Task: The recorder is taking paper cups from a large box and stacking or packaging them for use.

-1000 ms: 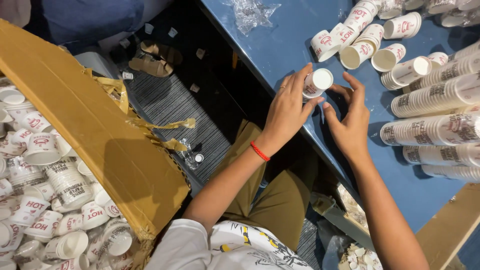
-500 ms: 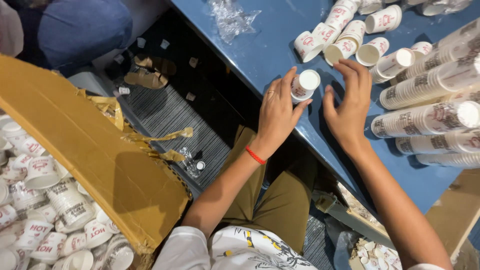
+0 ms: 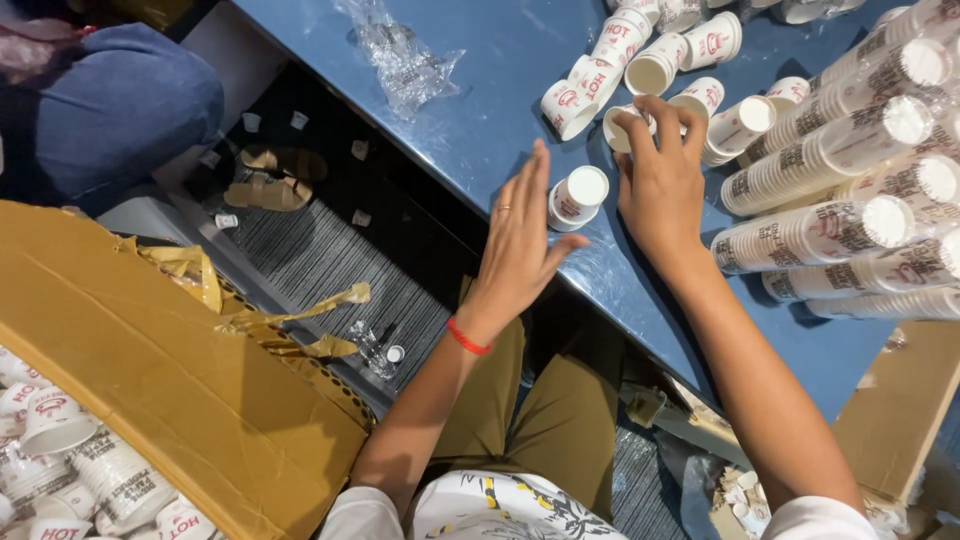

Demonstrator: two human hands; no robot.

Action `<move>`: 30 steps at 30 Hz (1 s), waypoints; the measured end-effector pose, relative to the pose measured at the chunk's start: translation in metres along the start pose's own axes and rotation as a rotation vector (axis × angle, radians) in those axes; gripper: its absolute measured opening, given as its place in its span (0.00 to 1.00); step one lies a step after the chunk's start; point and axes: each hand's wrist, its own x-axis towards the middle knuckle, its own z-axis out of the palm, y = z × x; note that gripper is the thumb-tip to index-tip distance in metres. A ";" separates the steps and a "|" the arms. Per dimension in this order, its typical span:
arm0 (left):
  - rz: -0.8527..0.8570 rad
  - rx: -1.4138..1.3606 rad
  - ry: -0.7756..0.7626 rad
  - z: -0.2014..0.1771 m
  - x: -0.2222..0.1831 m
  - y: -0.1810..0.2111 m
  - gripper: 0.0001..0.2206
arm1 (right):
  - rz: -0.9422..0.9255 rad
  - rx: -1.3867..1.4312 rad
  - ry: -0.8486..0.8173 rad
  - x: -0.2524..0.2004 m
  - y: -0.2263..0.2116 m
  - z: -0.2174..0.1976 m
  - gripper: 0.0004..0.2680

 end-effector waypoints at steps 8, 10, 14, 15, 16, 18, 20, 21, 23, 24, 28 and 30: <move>-0.025 0.062 -0.051 0.002 0.057 -0.049 0.22 | 0.087 0.278 0.091 -0.005 0.023 0.019 0.20; 0.035 0.132 -0.136 0.011 0.071 -0.049 0.27 | 0.241 0.626 0.079 -0.005 0.029 0.020 0.19; 0.066 0.171 -0.077 0.006 0.077 -0.033 0.25 | 0.431 1.054 0.083 0.000 0.024 -0.002 0.17; 0.051 0.149 -0.086 0.009 0.076 -0.037 0.24 | 0.422 1.151 0.083 0.001 0.017 -0.010 0.16; 0.035 0.128 -0.093 0.012 0.075 -0.042 0.23 | 0.410 1.248 0.082 0.002 0.011 -0.018 0.15; 0.012 0.098 -0.112 0.009 0.076 -0.042 0.22 | 0.265 1.099 0.062 0.002 -0.002 -0.035 0.15; -0.010 0.067 -0.132 0.005 0.075 -0.040 0.21 | 0.125 0.948 0.040 0.003 -0.014 -0.044 0.16; -0.046 -0.042 -0.060 0.003 0.074 -0.038 0.19 | 0.041 0.797 0.003 0.003 -0.020 -0.046 0.16; -0.081 -0.151 0.013 -0.001 0.069 -0.034 0.17 | -0.043 0.643 -0.032 0.005 -0.025 -0.046 0.16; -0.132 -0.196 0.092 -0.002 0.065 -0.033 0.17 | -0.032 0.645 -0.043 0.004 -0.025 -0.045 0.17; -0.188 -0.190 0.202 0.002 0.047 -0.033 0.20 | -0.012 0.735 -0.031 0.001 -0.027 -0.044 0.17; -0.216 -0.248 0.227 0.010 0.044 -0.039 0.17 | -0.067 0.686 -0.022 0.000 -0.032 -0.043 0.17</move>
